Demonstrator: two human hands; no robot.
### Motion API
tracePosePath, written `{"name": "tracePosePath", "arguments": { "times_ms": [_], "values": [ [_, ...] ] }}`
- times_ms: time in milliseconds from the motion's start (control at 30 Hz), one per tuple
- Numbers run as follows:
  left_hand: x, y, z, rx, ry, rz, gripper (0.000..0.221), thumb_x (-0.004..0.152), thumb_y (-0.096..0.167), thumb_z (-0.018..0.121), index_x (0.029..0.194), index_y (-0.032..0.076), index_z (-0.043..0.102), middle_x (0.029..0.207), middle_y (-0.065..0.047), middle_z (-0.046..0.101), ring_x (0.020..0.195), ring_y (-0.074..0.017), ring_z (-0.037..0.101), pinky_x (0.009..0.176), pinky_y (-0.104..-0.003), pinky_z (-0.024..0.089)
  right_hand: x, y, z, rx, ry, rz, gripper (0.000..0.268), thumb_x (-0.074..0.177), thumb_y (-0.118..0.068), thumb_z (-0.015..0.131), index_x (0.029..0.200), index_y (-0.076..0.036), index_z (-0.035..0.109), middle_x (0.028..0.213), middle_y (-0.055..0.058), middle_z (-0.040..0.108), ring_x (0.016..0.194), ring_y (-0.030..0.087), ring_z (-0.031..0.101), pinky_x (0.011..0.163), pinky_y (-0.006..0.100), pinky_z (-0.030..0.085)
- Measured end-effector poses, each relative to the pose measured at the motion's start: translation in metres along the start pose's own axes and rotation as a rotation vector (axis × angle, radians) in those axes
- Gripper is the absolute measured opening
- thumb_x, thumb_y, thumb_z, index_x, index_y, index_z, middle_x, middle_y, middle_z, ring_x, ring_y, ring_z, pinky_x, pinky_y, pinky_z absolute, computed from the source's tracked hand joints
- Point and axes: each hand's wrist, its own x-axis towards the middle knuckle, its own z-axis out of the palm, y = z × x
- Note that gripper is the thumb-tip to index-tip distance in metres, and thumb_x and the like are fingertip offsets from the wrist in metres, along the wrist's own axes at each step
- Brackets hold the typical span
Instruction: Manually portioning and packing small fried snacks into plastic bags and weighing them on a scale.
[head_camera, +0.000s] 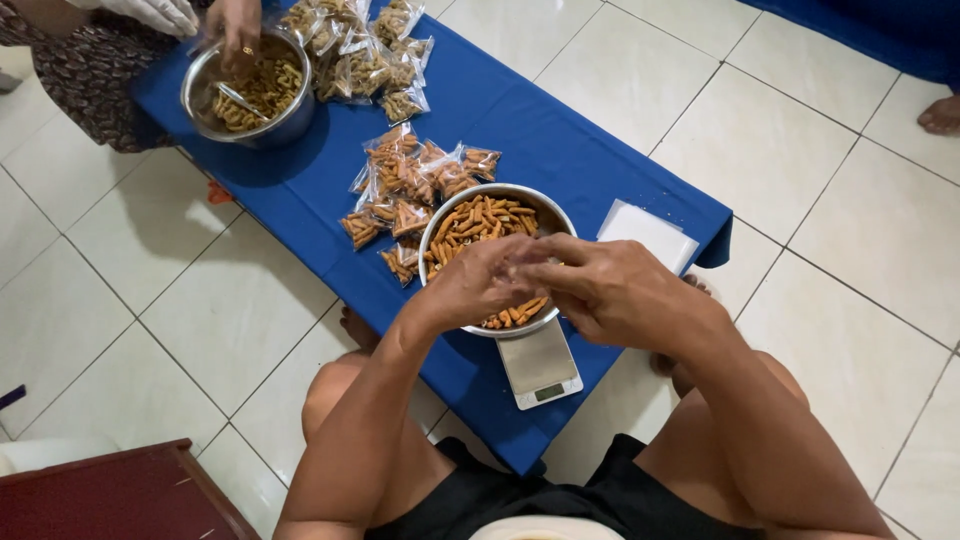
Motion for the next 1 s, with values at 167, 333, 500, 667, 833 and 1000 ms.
{"name": "tracePosePath", "arguments": {
  "times_ms": [167,333,500,667,833,1000],
  "values": [
    [0.0,0.009,-0.004,0.075,0.016,0.036,0.033,0.089,0.013,0.075,0.12,0.01,0.065,0.106,-0.021,0.073,0.098,-0.0438,0.071,0.079,-0.05,0.059,0.003,0.003,0.003,0.06,-0.074,0.1,0.037,0.088,0.001,0.064,0.119,-0.015,0.075,0.088,0.014,0.075,0.049,0.029,0.066,0.045,0.035,0.053],
    [0.005,-0.008,0.0,0.115,-0.004,0.037,0.041,0.089,0.014,0.076,0.128,0.01,0.065,0.115,-0.019,0.072,0.105,-0.0437,0.069,0.084,-0.053,0.057,0.009,0.004,0.009,-0.007,-0.088,0.2,0.035,0.09,-0.002,0.068,0.119,-0.019,0.077,0.077,0.009,0.076,0.054,0.03,0.069,0.051,0.035,0.058],
    [0.006,-0.023,-0.001,0.041,0.026,0.01,0.038,0.087,0.02,0.082,0.122,0.014,0.067,0.102,-0.015,0.074,0.094,-0.0366,0.071,0.082,-0.047,0.058,0.016,0.002,0.008,-0.064,-0.088,0.183,0.028,0.092,-0.016,0.074,0.12,-0.02,0.076,0.082,0.006,0.076,0.056,0.024,0.071,0.052,0.03,0.057],
    [0.01,-0.04,0.001,-0.015,0.055,0.063,0.034,0.09,0.019,0.081,0.121,0.017,0.067,0.1,-0.012,0.073,0.093,-0.0335,0.07,0.081,-0.045,0.057,0.014,0.009,-0.002,0.171,0.146,0.161,0.02,0.091,-0.003,0.073,0.108,-0.012,0.079,0.082,0.011,0.076,0.068,0.031,0.073,0.064,0.039,0.06],
    [0.002,-0.042,-0.007,-0.021,0.089,0.142,0.034,0.091,0.018,0.081,0.121,0.015,0.066,0.099,-0.01,0.072,0.096,-0.0313,0.072,0.085,-0.047,0.058,0.005,0.062,0.021,0.007,0.271,0.178,0.012,0.101,-0.012,0.07,0.112,-0.014,0.076,0.093,0.004,0.073,0.077,0.025,0.071,0.07,0.039,0.056],
    [-0.008,-0.044,-0.014,0.008,0.138,0.161,0.036,0.088,0.019,0.084,0.119,0.016,0.066,0.097,-0.006,0.074,0.096,-0.0274,0.073,0.084,-0.043,0.059,-0.008,0.098,0.098,-0.53,-0.088,0.043,0.019,0.088,-0.043,0.072,0.082,-0.025,0.075,0.082,-0.004,0.068,0.084,0.02,0.059,0.075,0.035,0.043]
  ]
}}
